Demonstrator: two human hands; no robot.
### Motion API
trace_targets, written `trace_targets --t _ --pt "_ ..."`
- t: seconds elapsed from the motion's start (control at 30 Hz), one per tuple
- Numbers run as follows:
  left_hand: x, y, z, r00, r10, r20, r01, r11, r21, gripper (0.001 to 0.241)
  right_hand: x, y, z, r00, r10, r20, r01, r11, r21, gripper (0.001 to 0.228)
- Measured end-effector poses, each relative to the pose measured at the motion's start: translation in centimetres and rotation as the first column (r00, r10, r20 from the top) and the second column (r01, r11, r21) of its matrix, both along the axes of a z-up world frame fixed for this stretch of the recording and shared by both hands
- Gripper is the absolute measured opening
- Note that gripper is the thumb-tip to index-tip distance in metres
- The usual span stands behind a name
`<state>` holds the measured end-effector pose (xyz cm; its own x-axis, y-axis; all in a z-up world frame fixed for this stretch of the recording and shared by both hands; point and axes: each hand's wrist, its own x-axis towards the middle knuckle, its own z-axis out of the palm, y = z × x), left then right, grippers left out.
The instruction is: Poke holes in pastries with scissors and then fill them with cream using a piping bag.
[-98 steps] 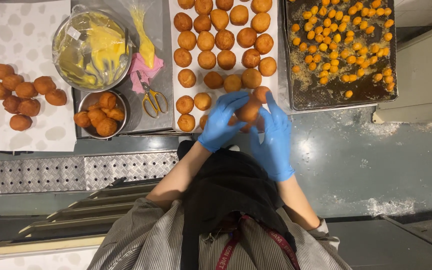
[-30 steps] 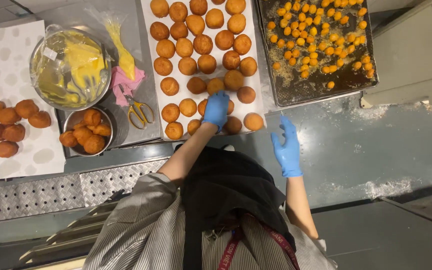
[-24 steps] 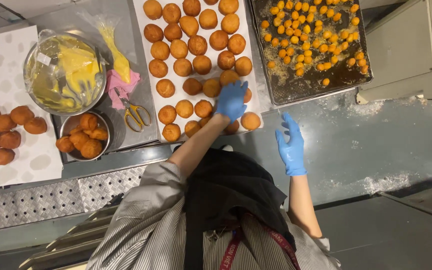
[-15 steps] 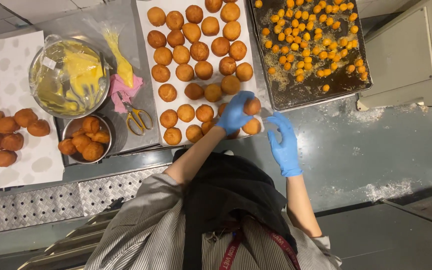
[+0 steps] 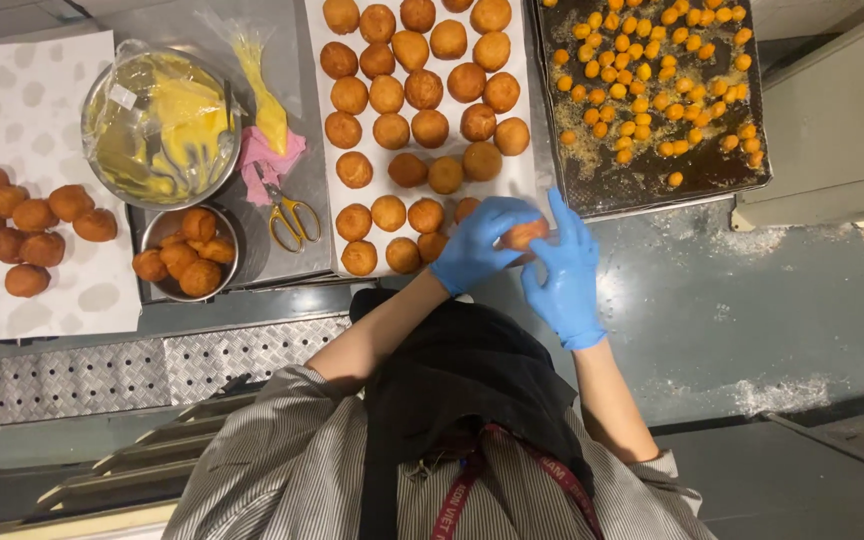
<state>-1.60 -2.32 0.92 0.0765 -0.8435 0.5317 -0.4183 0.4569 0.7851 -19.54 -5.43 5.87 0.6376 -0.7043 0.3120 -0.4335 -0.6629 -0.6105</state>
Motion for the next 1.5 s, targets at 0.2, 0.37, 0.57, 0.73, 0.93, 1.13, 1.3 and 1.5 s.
trace_targets --t 0.2,0.37,0.57,0.73,0.93,1.13,1.3,1.5 --pt "-0.2 -1.6 -4.3 0.999 -0.036 0.033 0.036 0.999 0.017 0.036 -0.4 -2.0 -6.0 0.968 -0.142 -0.205 0.117 0.985 -0.128 0.04" --pt "0.2 -7.2 -15.5 0.964 0.069 0.257 -0.149 0.939 0.31 0.032 -1.8 -1.6 -10.2 0.982 -0.174 -0.072 0.183 0.972 0.146 0.053" --pt "5.8 -4.4 -9.0 0.799 0.207 0.564 -0.435 0.847 0.305 0.032 -5.5 -0.4 -9.7 0.942 -0.334 -0.022 0.323 0.891 0.32 0.046" --pt "17.7 0.0 -11.7 0.393 0.435 0.81 -0.871 0.458 0.178 0.05 -7.1 0.0 -10.1 0.914 -0.402 -0.061 0.393 0.836 0.382 0.046" --pt "19.6 2.3 -13.7 0.696 0.463 0.548 -0.697 0.62 0.362 0.065 -2.1 0.0 -5.2 0.956 -0.293 0.035 0.254 0.877 0.409 0.047" --pt "9.2 4.1 2.4 0.896 0.415 -0.16 -0.3 0.829 0.472 0.073 4.8 1.2 2.8 0.985 0.1 0.143 -0.133 0.963 0.236 0.049" --pt "7.0 4.8 5.2 0.927 0.366 -0.081 -0.336 0.908 0.25 0.057 6.4 1.8 5.3 0.981 0.164 0.106 -0.166 0.986 0.007 0.054" --pt "6.3 5.7 4.9 0.964 0.263 0.048 -0.266 0.923 0.278 0.061 6.5 1.8 6.0 0.988 0.128 -0.089 -0.143 0.97 -0.194 0.048"
